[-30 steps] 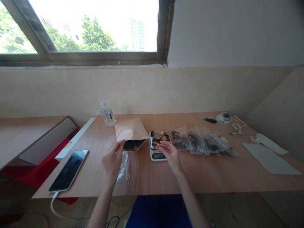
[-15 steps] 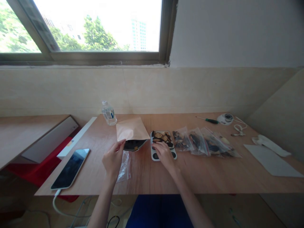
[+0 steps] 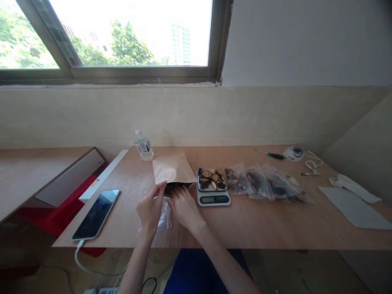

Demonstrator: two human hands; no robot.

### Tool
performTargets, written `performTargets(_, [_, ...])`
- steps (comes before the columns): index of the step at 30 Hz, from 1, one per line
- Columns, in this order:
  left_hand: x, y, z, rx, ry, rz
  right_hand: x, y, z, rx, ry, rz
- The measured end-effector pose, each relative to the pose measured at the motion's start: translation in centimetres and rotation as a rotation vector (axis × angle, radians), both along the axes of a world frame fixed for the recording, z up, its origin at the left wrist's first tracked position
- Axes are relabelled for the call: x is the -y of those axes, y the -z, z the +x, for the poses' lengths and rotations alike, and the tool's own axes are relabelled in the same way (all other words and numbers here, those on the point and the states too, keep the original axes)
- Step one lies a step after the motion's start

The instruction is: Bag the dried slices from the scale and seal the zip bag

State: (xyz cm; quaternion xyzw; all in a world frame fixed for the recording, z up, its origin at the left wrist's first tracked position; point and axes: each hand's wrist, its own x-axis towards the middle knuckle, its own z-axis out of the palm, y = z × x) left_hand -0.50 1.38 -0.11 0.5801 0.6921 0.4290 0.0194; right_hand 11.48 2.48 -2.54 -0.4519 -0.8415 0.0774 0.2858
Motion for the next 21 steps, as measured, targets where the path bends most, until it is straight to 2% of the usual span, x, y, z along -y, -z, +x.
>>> performTargets(5, [0.1,0.1,0.1,0.021,0.005,-0.019,-1.1,-1.3,-0.4,0.009,0.003,-0.154])
performTargets(9, [0.1,-0.1,-0.1,0.029,0.004,-0.004,-0.1,-1.8,0.1,-0.104,-0.014,-0.107])
performTargets(13, [0.0,-0.1,-0.2,0.026,0.019,0.015,1.1,-0.8,0.8,-0.076,-0.034,-0.047])
performTargets(17, [0.0,0.1,0.0,0.020,0.005,0.020,1.1,-0.1,1.4,-0.073,-0.068,-0.064])
performTargets(21, [0.0,0.2,0.0,0.021,0.007,0.019,0.6,-0.6,1.9,-0.155,-0.092,-0.098])
